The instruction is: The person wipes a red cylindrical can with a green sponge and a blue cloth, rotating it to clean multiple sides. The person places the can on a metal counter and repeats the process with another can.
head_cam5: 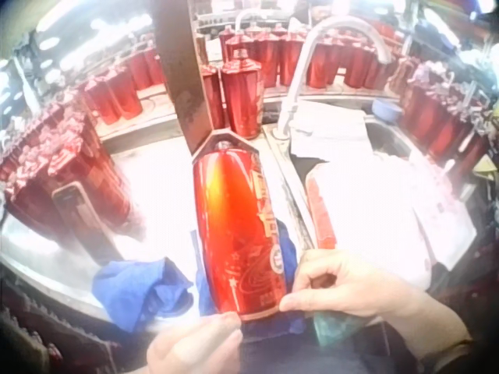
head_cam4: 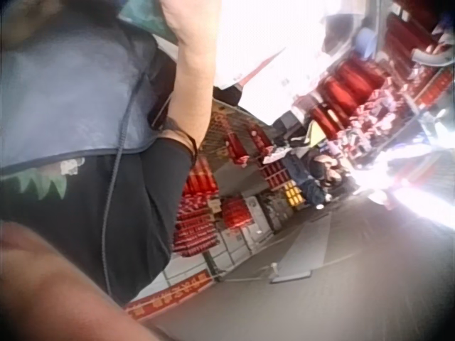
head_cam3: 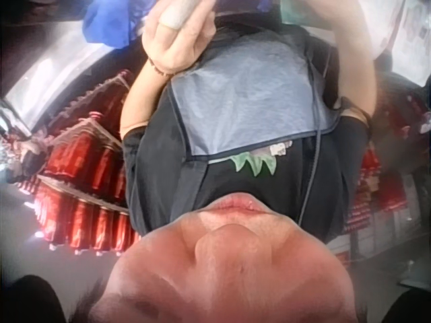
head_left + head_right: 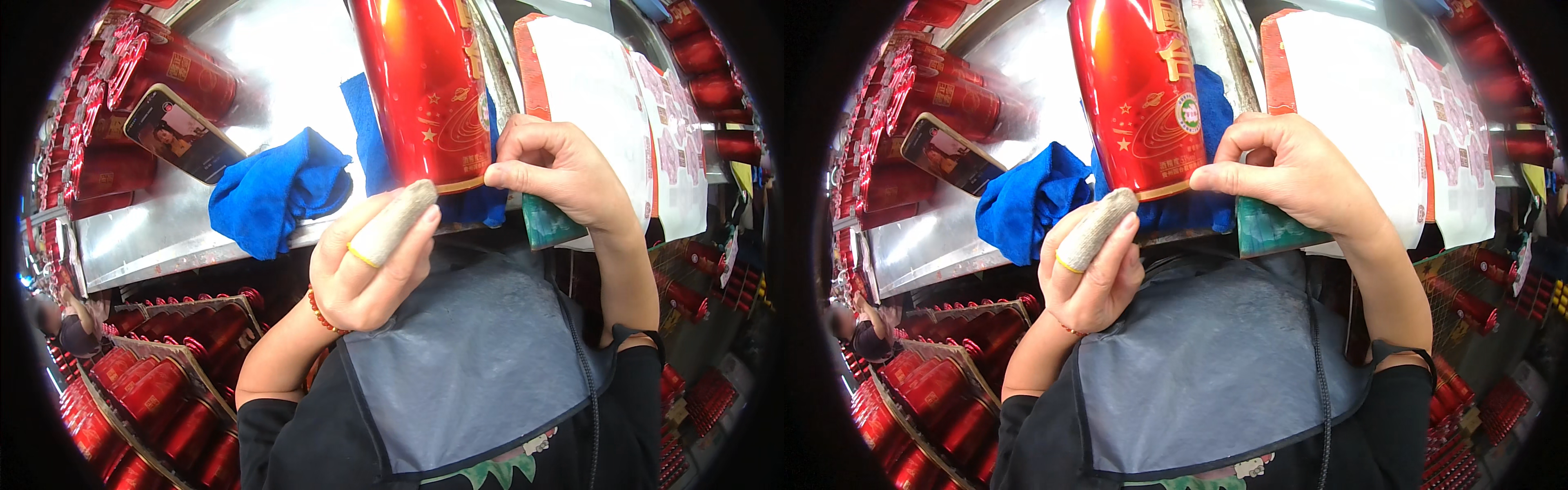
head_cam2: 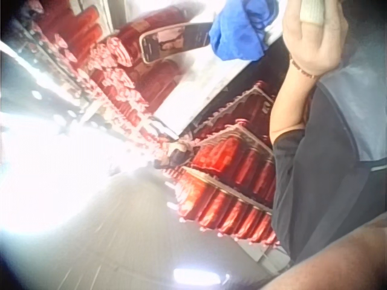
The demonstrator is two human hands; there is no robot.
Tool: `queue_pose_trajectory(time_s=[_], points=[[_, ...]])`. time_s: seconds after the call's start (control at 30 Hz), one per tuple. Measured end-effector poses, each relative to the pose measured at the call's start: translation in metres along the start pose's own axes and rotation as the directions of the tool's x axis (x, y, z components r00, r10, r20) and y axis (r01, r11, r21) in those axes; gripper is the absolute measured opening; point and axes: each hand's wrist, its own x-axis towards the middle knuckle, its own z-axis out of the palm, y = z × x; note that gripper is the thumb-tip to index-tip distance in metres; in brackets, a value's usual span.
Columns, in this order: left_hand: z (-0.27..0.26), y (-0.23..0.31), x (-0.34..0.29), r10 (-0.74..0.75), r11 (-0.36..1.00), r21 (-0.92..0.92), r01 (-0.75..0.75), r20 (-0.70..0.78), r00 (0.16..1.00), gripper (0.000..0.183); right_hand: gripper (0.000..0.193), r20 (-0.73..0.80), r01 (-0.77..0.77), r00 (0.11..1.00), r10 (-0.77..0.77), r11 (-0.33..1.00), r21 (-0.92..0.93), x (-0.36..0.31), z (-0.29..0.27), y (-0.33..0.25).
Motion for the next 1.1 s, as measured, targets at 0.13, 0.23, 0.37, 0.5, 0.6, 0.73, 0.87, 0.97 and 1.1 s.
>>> queue_pose_trajectory(time_s=[0.13,0.23,0.37,0.5,0.6,0.73,0.87,0.97,1.1], points=[[-0.004,-0.006,-0.006,-0.018,1.0,0.002,0.018,0.006,1.0,0.035,0.019,-0.002,-0.006,1.0,0.006,1.0,0.029,0.0,0.001,0.0],[0.001,-0.008,-0.003,0.045,0.999,0.027,-0.045,-0.015,0.999,0.034,0.018,0.001,0.006,1.0,-0.006,0.999,0.047,0.001,0.002,0.001],[0.015,-0.004,0.017,0.15,0.989,0.011,-0.149,-0.046,0.988,0.035,0.017,0.004,0.026,1.0,-0.026,0.997,0.066,0.0,0.003,-0.001],[0.027,0.001,0.032,-0.017,0.991,0.13,0.019,-0.013,1.0,0.048,0.022,-0.036,0.102,0.995,-0.097,0.981,0.164,0.0,0.008,0.006],[0.029,-0.009,0.039,-0.14,0.98,0.139,0.144,-0.035,0.989,0.07,0.016,-0.005,0.06,0.998,-0.06,0.992,0.108,-0.004,0.003,0.003],[0.026,-0.009,0.033,-0.2,0.973,0.108,0.203,-0.043,0.979,0.075,0.016,-0.021,0.057,0.998,-0.056,0.994,0.088,-0.006,-0.001,0.006],[0.029,-0.015,0.021,-0.258,0.966,-0.016,0.258,-0.096,0.961,0.083,0.023,-0.064,0.135,0.989,-0.132,0.99,0.05,-0.004,-0.001,0.012],[0.03,-0.016,0.019,-0.289,0.954,-0.118,0.276,-0.107,0.951,0.084,0.022,-0.058,0.123,0.991,-0.12,0.99,0.061,-0.004,0.0,0.011],[0.04,-0.018,0.005,-0.424,0.869,-0.341,0.359,-0.138,0.895,0.079,0.022,-0.059,0.122,0.991,-0.12,0.992,0.033,-0.002,0.003,0.01]])
